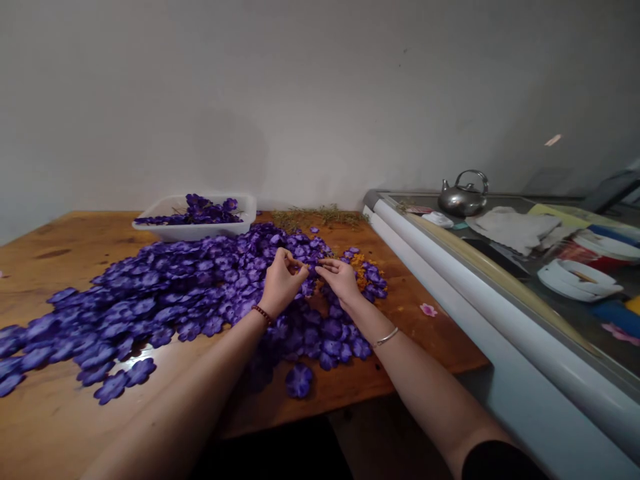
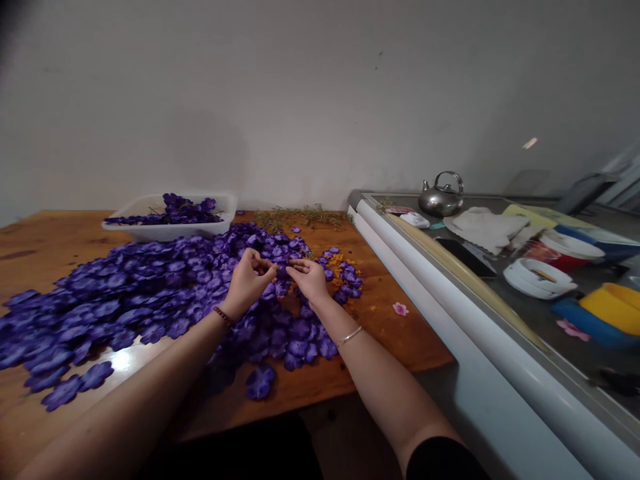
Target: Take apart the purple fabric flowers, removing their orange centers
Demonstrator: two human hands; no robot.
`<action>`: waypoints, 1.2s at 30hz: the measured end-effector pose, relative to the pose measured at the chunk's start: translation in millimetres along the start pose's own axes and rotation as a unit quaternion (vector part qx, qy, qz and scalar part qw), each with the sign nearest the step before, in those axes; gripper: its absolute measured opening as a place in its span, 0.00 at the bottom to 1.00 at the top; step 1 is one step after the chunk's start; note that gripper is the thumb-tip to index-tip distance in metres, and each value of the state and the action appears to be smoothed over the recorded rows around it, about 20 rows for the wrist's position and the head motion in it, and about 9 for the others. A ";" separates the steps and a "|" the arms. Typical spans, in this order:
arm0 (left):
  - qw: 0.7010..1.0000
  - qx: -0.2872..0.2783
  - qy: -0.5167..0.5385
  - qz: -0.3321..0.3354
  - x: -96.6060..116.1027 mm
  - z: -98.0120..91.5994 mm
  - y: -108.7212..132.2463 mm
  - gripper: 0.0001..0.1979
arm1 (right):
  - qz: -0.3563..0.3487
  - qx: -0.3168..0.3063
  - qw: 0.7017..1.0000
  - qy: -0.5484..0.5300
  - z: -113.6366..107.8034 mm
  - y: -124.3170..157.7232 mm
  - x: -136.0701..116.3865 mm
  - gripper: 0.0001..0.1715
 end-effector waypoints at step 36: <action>0.986 -0.010 -0.151 0.068 9.2 -1.2 11.4 0.10 | -0.068 -0.072 0.995 0.009 1.2 -0.5 5.9 0.14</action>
Point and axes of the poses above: each hand's wrist, its own y-axis away from the middle knuckle, its own z-axis out of the palm, x = y × z, the point moved 1 cm from there along -y, towards the middle knuckle, and after that the axes turned 11 degrees about x, right-handed, at the moved point
